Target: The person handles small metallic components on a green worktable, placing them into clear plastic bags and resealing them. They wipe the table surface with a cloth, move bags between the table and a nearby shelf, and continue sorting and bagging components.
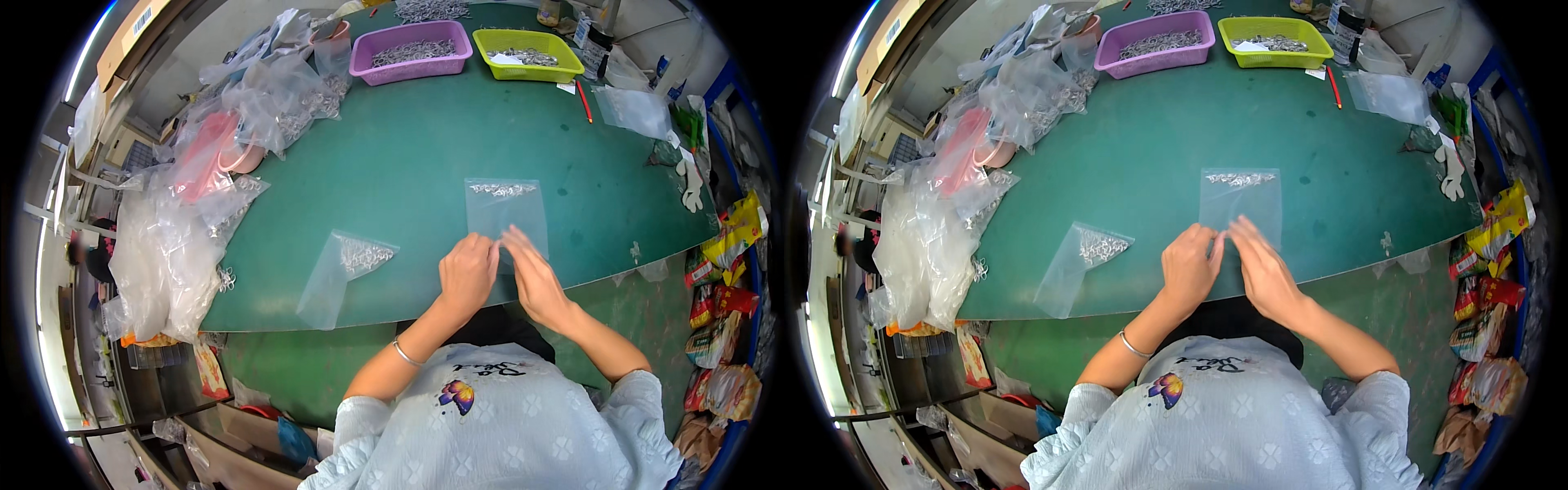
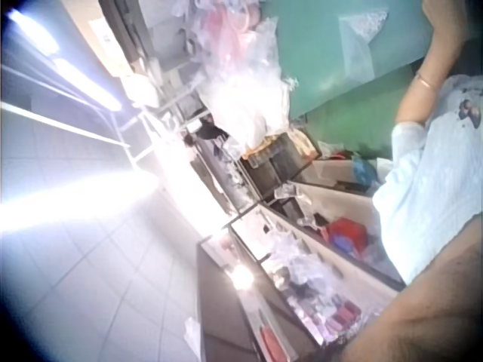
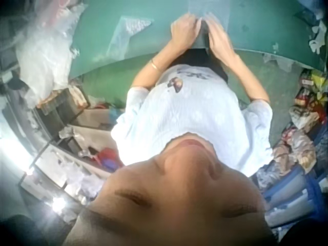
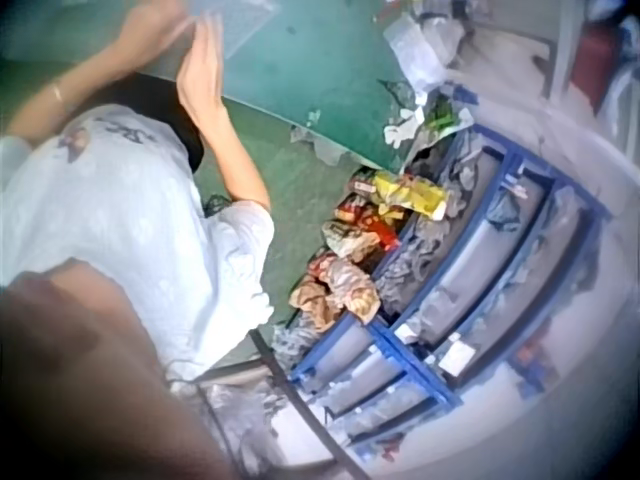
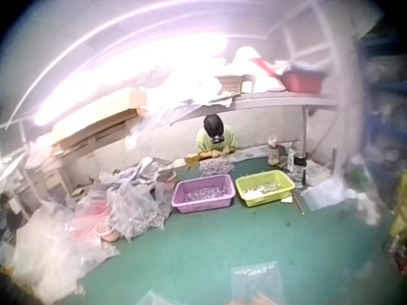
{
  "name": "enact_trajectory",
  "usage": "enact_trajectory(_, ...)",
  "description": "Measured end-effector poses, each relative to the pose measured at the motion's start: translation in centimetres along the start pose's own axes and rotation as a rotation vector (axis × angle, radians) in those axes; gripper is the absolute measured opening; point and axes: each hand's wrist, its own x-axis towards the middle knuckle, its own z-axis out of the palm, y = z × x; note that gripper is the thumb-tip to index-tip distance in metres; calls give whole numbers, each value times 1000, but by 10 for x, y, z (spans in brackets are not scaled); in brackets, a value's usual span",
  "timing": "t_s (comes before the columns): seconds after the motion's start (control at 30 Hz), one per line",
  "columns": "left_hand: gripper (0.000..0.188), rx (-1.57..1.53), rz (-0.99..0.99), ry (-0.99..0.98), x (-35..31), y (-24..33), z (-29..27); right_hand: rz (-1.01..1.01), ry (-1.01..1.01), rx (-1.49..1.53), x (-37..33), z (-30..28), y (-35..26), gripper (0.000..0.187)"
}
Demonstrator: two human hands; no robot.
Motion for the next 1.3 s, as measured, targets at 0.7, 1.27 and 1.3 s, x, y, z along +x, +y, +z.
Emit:
enact_trajectory(0.7, 9, -174, 39, -19, -2, 0, 16, 110, 55, -523, 52, 41, 72, 17)
enact_trajectory(1.27, 7, -384, -201, -22, 12, 3, 10, 343, 297, 307, 3, -8, 0, 16)
enact_trajectory(1.3, 7, -384, -200, -19, 12, 3, 10, 347, 293, 288, 3, -9, 0, 15)
